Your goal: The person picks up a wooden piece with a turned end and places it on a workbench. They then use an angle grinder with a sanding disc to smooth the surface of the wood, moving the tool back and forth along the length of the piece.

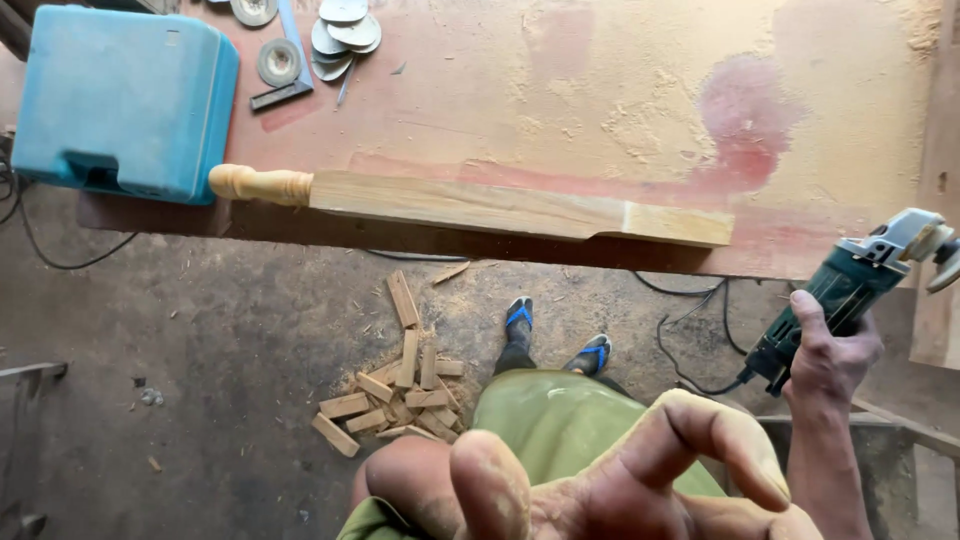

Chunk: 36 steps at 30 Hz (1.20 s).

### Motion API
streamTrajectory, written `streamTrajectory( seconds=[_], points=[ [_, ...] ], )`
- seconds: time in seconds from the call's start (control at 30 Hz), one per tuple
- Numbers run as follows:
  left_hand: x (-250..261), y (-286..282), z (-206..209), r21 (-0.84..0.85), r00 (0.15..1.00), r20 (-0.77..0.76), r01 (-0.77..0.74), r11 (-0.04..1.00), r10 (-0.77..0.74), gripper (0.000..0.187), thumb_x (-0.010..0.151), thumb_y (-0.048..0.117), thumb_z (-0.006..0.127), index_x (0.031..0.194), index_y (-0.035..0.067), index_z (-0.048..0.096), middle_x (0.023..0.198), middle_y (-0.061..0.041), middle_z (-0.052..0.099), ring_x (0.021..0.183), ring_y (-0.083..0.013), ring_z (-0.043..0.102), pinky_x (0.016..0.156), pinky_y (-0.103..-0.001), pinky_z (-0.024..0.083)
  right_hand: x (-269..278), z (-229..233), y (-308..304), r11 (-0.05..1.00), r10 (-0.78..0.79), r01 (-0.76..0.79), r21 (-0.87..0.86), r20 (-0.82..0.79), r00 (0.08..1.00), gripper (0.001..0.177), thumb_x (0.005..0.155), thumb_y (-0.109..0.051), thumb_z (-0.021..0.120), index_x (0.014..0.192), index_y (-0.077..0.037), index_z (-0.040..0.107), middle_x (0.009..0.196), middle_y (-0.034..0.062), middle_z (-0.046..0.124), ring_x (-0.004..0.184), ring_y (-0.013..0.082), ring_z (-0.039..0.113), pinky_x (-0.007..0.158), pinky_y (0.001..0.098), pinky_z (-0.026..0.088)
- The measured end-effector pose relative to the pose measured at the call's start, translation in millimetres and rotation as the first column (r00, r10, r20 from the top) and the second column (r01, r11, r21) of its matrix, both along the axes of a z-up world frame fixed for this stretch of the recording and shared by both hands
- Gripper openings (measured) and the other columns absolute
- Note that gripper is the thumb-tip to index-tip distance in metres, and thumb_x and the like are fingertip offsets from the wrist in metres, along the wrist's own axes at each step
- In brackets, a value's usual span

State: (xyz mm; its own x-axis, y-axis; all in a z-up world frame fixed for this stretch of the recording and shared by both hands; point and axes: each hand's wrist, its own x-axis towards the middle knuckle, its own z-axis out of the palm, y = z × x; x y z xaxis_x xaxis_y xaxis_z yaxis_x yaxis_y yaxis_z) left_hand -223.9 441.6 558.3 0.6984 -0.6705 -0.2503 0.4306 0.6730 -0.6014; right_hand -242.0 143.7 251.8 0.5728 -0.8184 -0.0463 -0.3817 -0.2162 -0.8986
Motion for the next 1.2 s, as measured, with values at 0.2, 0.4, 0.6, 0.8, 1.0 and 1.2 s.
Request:
streamTrajectory(
  seconds=[0.2,0.4,0.6,0.8,1.0,1.2],
  points=[
    [27,-69,-137,0.516,0.647,0.724,-0.276,0.811,-0.241,0.071,0.096,0.056,0.047,0.141,0.001,0.047,0.135,-0.019,0.059,0.127,-0.0302,0.063,0.120,-0.044,0.048,-14,2,-25,0.979,0.039,-0.043,0.200,0.026,0.999,0.041,0.097,-0.032,0.076,0.128,-0.016,0.055,0.104,-0.0013,0.060,0.084,0.0133,0.057,0.073,0.0327,0.050],
    [28,-150,-240,0.832,-0.068,0.082,-0.545,0.106,-0.994,0.083,0.072,0.073,0.046,0.116,0.004,0.058,0.112,-0.019,0.059,0.107,-0.0321,0.058,0.091,-0.042,0.044,-25,20,-28,0.480,0.019,-0.400,0.781,0.447,0.894,0.049,0.085,-0.041,0.066,0.118,-0.004,0.062,0.101,0.0152,0.069,0.099,0.0297,0.069,0.095,0.0447,0.054],
    [15,-163,-218,0.948,-0.076,0.069,-0.304,0.089,-0.995,0.107,0.057,0.065,0.057,0.143,0.005,0.036,0.138,-0.022,0.054,0.127,-0.0326,0.053,0.102,-0.041,0.042,-22,6,-46,0.379,0.120,-0.606,0.699,0.613,0.781,0.068,0.088,-0.054,0.075,0.133,-0.006,0.059,0.118,0.0150,0.071,0.108,0.0304,0.069,0.098,0.0534,0.054],
    [-5,-191,-318,0.583,-0.029,-0.097,-0.812,-0.033,-0.995,0.078,0.074,0.063,0.051,0.122,0.000,0.044,0.117,-0.025,0.064,0.114,-0.0456,0.057,0.097,-0.051,0.036,-3,-2,-25,0.727,0.048,-0.309,0.613,0.404,0.914,0.052,0.083,-0.041,0.079,0.113,-0.006,0.054,0.090,0.0120,0.066,0.071,0.0235,0.067,0.065,0.0380,0.060],
    [-5,-173,-312,0.596,-0.043,-0.032,-0.803,0.015,-0.999,0.090,0.075,0.066,0.052,0.145,0.011,0.039,0.140,-0.018,0.059,0.125,-0.0422,0.057,0.102,-0.050,0.039,-1,-5,-25,0.672,-0.062,-0.120,0.731,0.218,0.974,0.031,0.084,-0.029,0.069,0.103,-0.006,0.060,0.086,0.0071,0.067,0.071,0.0204,0.068,0.067,0.0329,0.061],
    [-29,-176,-401,0.368,0.025,0.376,-0.922,0.124,-0.926,0.071,0.091,0.018,0.066,0.156,0.021,0.036,0.158,-0.016,0.050,0.141,-0.0323,0.058,0.119,-0.039,0.048,0,-33,-56,0.501,0.054,-0.222,0.836,0.226,0.973,0.040,0.077,-0.041,0.071,0.101,-0.009,0.067,0.091,0.0052,0.070,0.086,0.0191,0.070,0.083,0.0348,0.062]
  ],
)
